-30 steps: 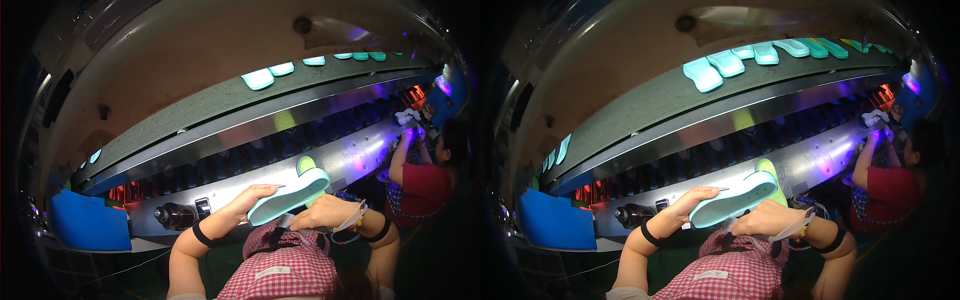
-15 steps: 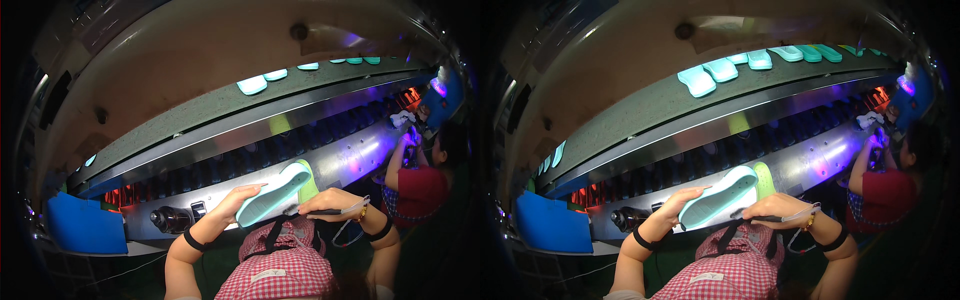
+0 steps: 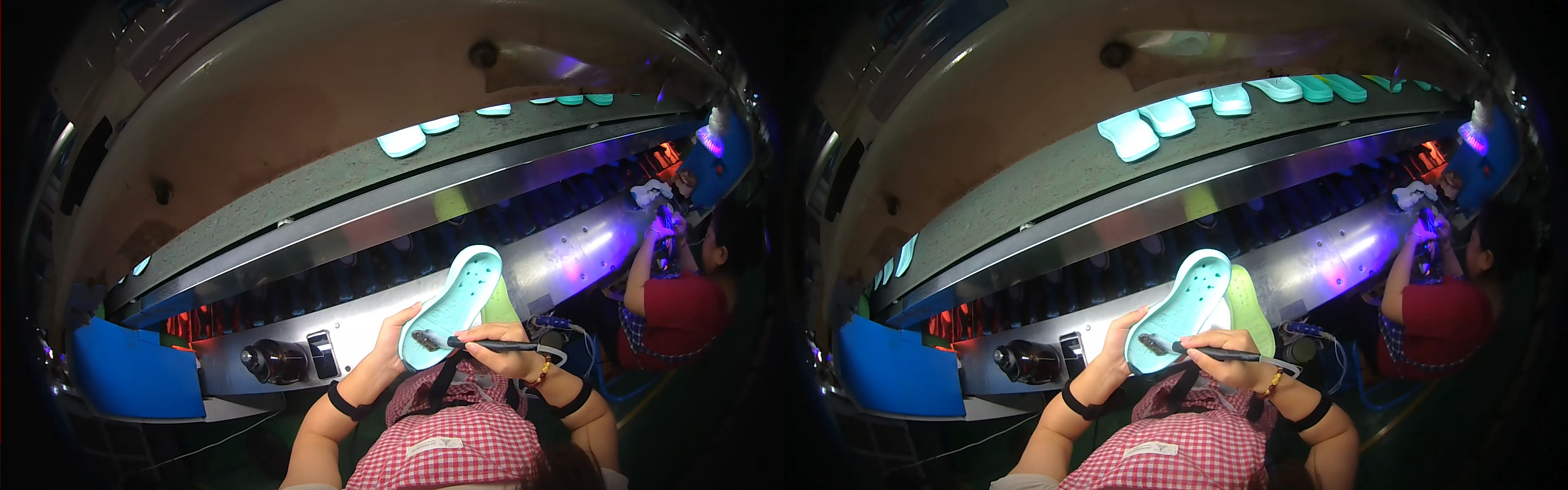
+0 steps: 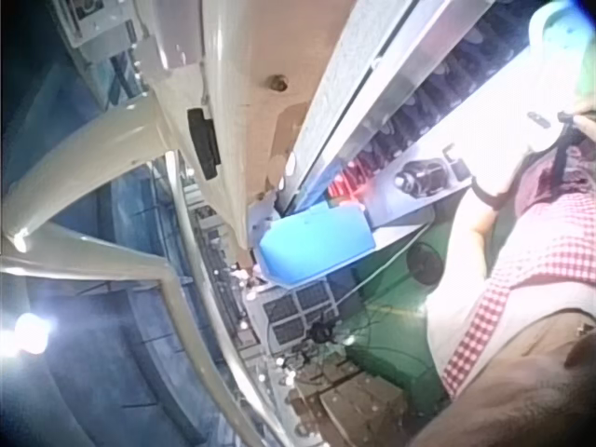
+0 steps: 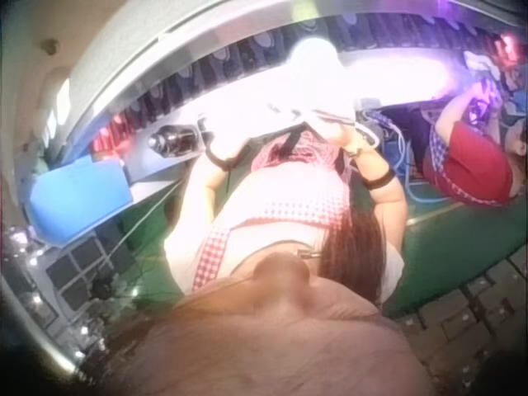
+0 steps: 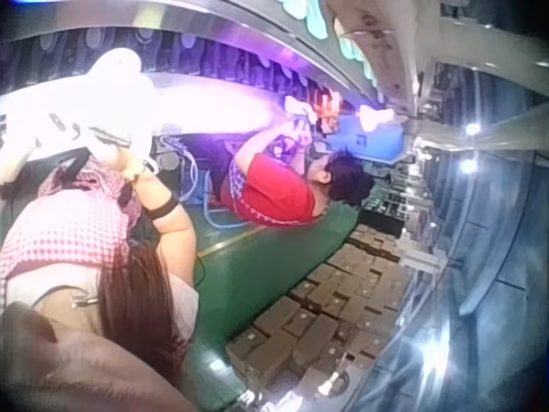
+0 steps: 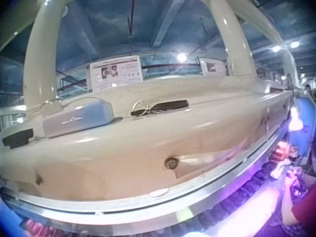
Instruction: Applying a liquid primer or adhesive to the interior surface of shoe soles using a handheld brush.
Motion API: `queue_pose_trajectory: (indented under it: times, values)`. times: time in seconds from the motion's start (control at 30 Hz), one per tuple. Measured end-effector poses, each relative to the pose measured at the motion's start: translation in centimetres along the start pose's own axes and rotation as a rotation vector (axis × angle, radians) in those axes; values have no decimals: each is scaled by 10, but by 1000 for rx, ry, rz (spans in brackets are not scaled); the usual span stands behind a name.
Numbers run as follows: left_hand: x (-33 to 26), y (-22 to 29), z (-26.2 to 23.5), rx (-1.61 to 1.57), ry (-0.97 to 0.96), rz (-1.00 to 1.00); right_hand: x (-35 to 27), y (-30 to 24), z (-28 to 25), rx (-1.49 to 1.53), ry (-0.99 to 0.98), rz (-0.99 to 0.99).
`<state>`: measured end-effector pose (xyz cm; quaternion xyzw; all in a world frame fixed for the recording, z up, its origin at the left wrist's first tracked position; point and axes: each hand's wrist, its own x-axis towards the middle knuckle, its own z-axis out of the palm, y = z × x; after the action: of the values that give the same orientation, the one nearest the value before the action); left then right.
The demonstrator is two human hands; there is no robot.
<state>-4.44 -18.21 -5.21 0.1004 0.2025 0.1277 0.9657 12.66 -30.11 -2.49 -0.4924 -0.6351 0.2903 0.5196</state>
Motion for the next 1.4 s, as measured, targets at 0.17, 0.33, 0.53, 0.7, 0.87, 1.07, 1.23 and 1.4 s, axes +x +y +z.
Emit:
queue_pose_trajectory:
  times: [0.17,0.33,0.53,0.7,0.87,1.07,1.23,1.4]
  values:
    - [1,-7,-8,-56,29,8,0,6,-2,-134,104,-32]
    - [5,-10,-19,-77,29,49,2,8,4,-313,156,-89]
    - [9,-17,-24,-84,73,68,4,34,9,-450,270,-91]
    - [11,-22,-27,-94,76,76,12,53,12,-495,315,-109]
    - [9,-31,-28,5,110,148,18,62,17,-585,378,-42]
    - [10,-29,-30,109,131,293,8,32,52,-651,224,-103]
    - [2,-17,-43,101,109,260,-4,13,54,-597,88,-192]
    - [3,-10,-52,72,115,230,-16,1,59,-443,-44,-254]
